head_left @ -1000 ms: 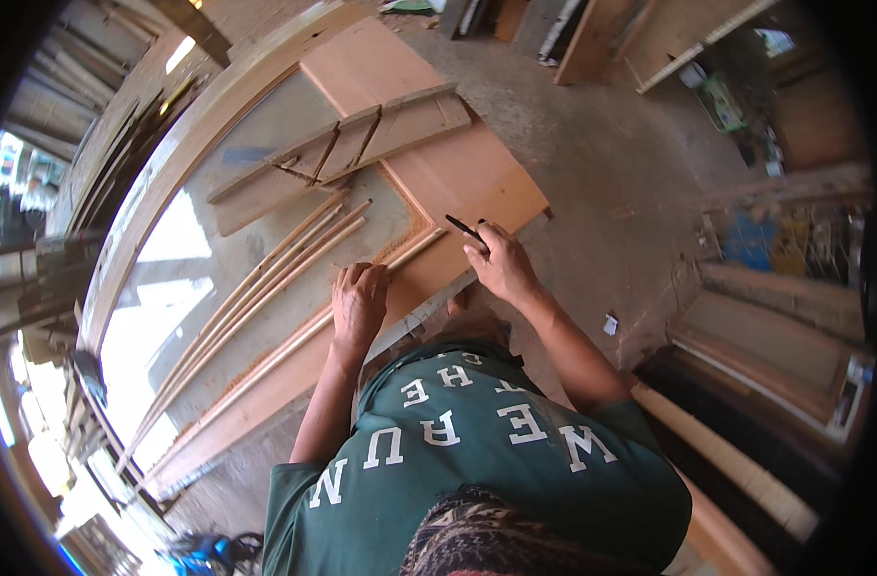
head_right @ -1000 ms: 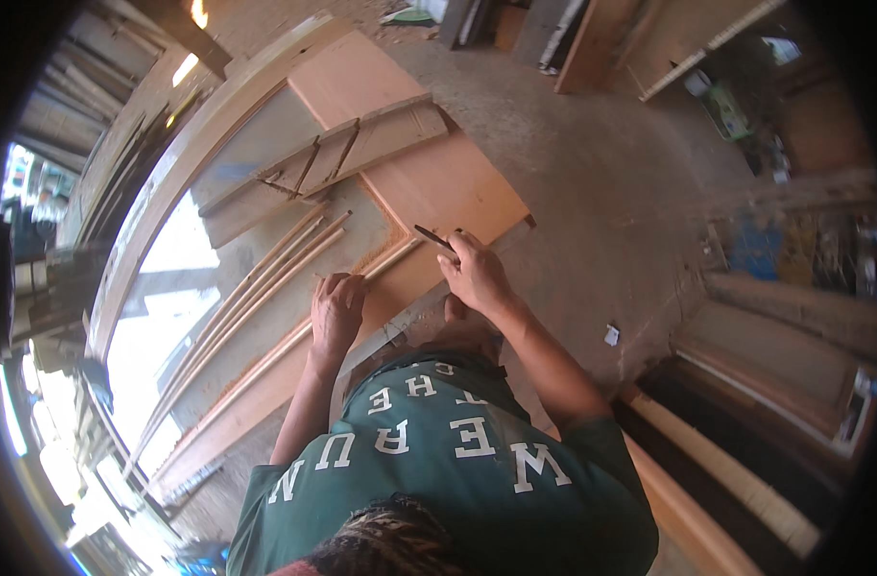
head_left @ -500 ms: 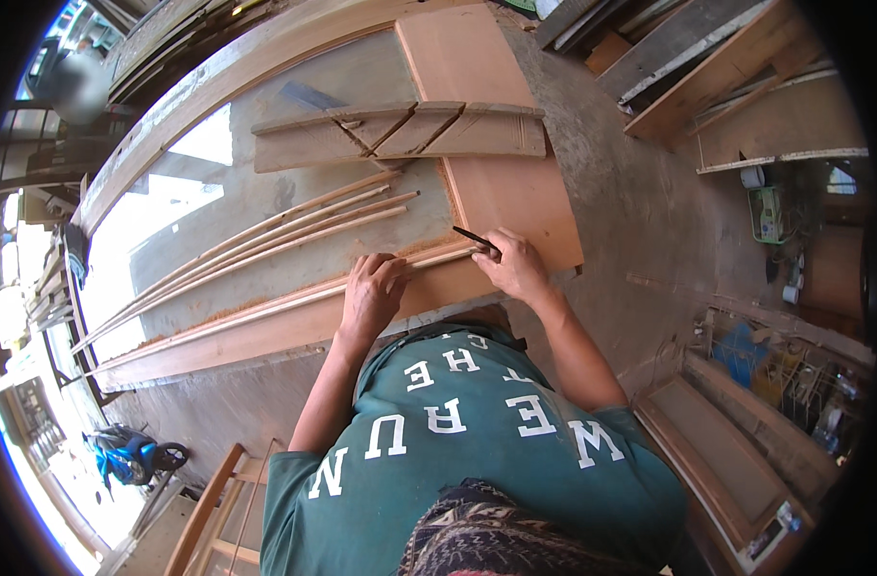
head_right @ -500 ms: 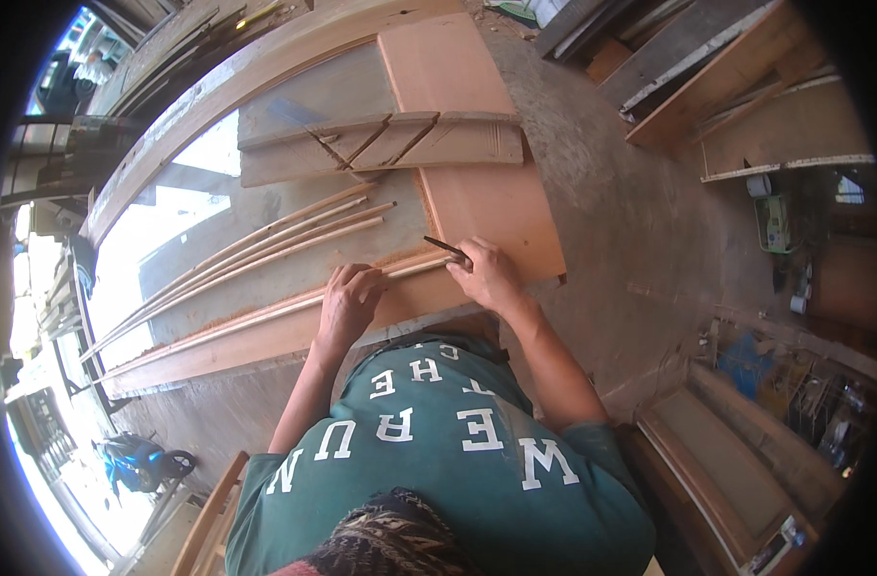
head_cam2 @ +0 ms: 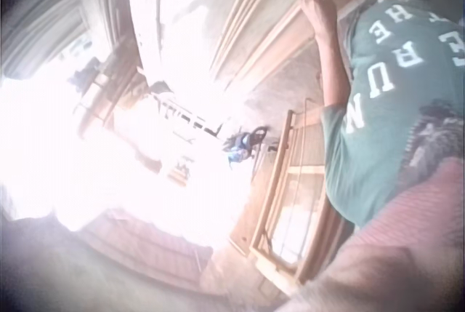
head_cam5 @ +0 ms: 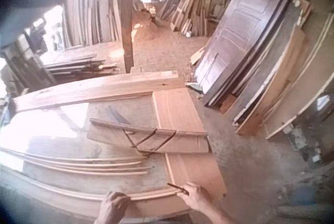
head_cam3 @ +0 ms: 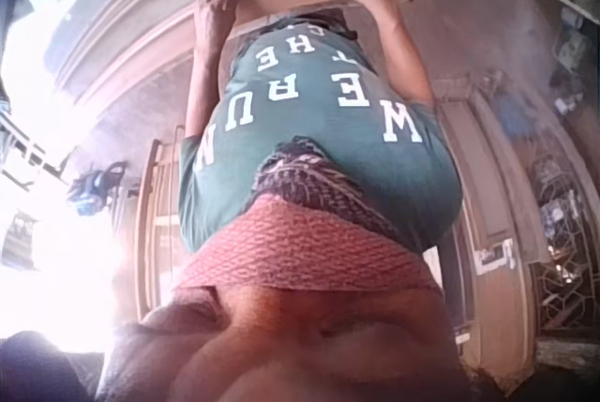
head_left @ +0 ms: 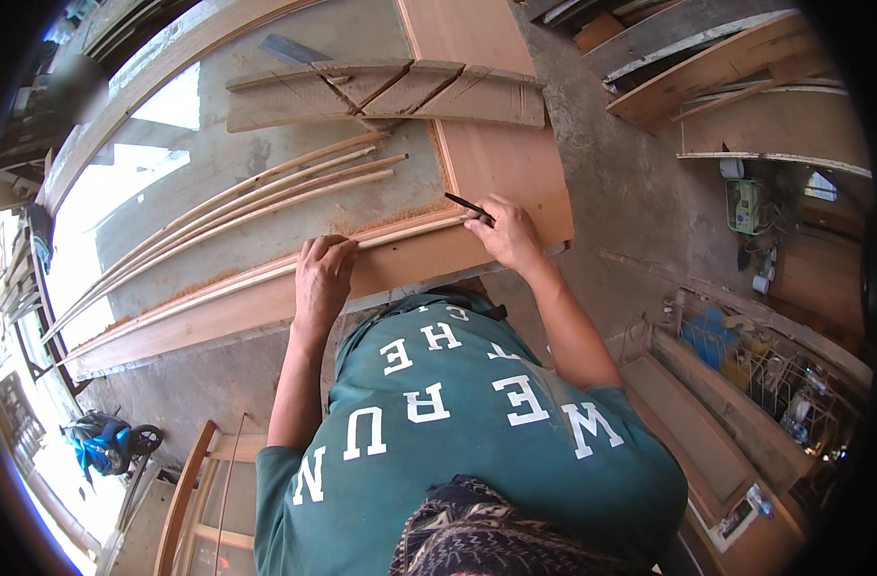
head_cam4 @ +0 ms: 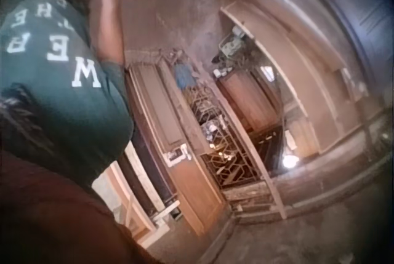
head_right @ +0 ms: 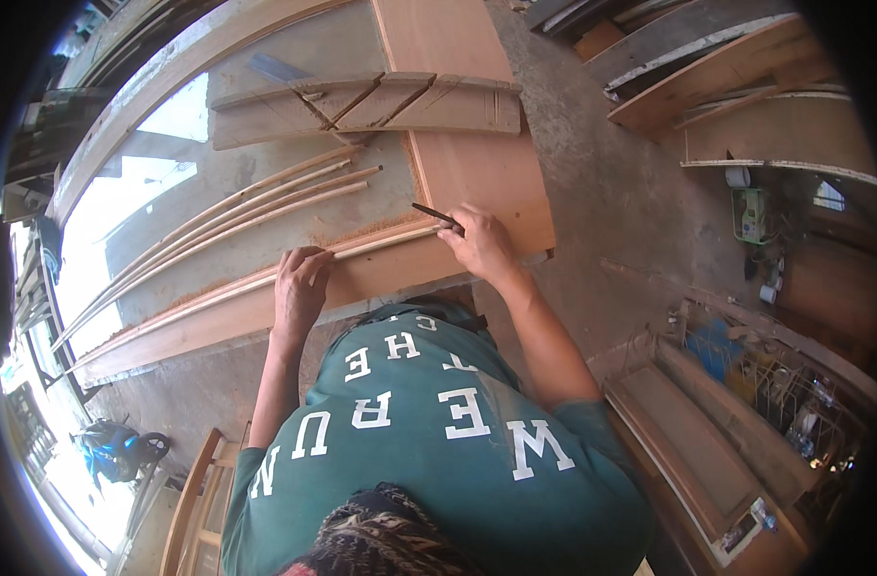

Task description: The person gathers thin wooden strips and a hand saw in a cluttered workshop. They place the strips on a large wooden frame with glass, then use the hand saw to cut a piece of wood on the frame. Finally, they use a pencil to mark the wooden strips.

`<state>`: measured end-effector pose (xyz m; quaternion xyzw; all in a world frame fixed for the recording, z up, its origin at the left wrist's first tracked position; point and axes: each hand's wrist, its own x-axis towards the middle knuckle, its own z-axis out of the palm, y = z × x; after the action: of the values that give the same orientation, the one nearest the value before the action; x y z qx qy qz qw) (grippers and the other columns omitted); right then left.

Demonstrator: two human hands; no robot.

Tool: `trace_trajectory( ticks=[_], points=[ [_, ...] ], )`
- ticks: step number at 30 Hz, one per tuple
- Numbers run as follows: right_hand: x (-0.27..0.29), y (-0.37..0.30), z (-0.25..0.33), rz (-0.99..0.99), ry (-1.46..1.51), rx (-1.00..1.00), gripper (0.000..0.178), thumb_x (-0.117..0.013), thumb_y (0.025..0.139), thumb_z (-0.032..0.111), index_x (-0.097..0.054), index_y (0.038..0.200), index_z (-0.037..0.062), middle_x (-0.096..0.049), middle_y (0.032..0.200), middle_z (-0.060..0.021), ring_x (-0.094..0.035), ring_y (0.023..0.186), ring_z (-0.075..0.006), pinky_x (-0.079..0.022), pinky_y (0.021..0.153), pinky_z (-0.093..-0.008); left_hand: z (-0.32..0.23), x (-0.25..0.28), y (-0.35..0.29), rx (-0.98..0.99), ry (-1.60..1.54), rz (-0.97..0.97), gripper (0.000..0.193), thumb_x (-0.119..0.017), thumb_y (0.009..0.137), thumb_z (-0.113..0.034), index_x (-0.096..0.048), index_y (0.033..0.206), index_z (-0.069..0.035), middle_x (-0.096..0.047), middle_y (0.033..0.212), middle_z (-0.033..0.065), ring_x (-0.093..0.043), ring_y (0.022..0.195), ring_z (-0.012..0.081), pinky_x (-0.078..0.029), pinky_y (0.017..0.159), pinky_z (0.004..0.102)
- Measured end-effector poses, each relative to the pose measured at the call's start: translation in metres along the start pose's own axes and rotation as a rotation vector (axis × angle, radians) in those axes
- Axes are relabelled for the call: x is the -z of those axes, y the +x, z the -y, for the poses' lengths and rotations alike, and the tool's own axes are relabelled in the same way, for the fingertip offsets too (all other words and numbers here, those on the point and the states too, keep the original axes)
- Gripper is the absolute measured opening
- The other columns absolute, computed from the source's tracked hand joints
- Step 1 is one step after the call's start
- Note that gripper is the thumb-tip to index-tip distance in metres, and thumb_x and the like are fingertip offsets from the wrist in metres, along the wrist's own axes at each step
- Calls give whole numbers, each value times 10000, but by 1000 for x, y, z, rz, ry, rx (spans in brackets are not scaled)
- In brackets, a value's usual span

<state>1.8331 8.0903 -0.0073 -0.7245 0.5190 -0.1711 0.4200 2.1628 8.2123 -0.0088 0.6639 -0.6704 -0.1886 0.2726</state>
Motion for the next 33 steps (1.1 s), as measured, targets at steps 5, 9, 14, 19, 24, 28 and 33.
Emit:
trace_trajectory(
  ticks=[5, 9, 14, 19, 24, 28, 33],
  points=[
    [-4, 2, 0, -29, 15, -10, 149, -797, 914, 97, -696, 941, -9, -670, 882, -136, -688, 777, -306, -532, 712, -423, 0, 4, 5, 1, -14, 7, 177, -789, 902, -30, -802, 1075, -61, -754, 1131, 101, -683, 1068, 342, -560, 950, 454],
    [2, 6, 18, -44, 35, -9, 144, -795, 914, 82, -696, 942, -18, -682, 895, -153, -692, 773, -313, -541, 716, -423, 0, 4, -2, 25, -9, 7, 208, -789, 895, -30, -795, 1100, -63, -745, 1160, 113, -672, 1098, 349, -551, 977, 459],
    [-8, 38, 47, -39, -121, 106, 182, -786, 933, 88, -717, 1065, -16, -688, 949, -171, -708, 861, -363, -564, 763, -440, -5, 8, -12, 51, 11, -99, 342, -799, 870, -42, -752, 1208, -70, -714, 1226, 124, -650, 1151, 355, -519, 1030, 477],
    [-55, 87, 74, -27, -266, 332, 254, -757, 971, 132, -693, 1199, 42, -663, 1166, -162, -713, 1018, -416, -587, 856, -504, 2, 18, -32, 102, 41, -187, 321, -801, 887, -59, -753, 1204, -69, -717, 1216, 121, -654, 1151, 352, -511, 1034, 473],
    [-79, 109, 70, 55, -368, 384, 218, -727, 991, 126, -682, 1190, 49, -653, 1230, -172, -696, 1074, -447, -589, 897, -526, 13, 36, -58, 200, 75, -301, 297, -806, 896, -72, -762, 1189, -73, -727, 1193, 118, -662, 1145, 345, -517, 1027, 469],
    [-67, 100, 74, 103, -242, 380, 180, -739, 970, 100, -677, 1118, 19, -719, 1113, -185, -681, 1010, -494, -556, 845, -522, 31, 58, -69, 361, 32, -475, 292, -790, 903, -45, -756, 1192, -38, -727, 1178, 137, -656, 1152, 384, -530, 1027, 485],
    [-36, 75, 101, 211, 57, 144, 148, -773, 944, 87, -718, 1060, 14, -668, 857, -46, -603, 763, -161, -488, 724, -329, 92, 86, -66, 797, -652, -838, 434, -718, 1077, -198, -630, 1436, 30, -701, 1377, 198, -662, 1299, 239, -572, 1055, 363]
  ],
)
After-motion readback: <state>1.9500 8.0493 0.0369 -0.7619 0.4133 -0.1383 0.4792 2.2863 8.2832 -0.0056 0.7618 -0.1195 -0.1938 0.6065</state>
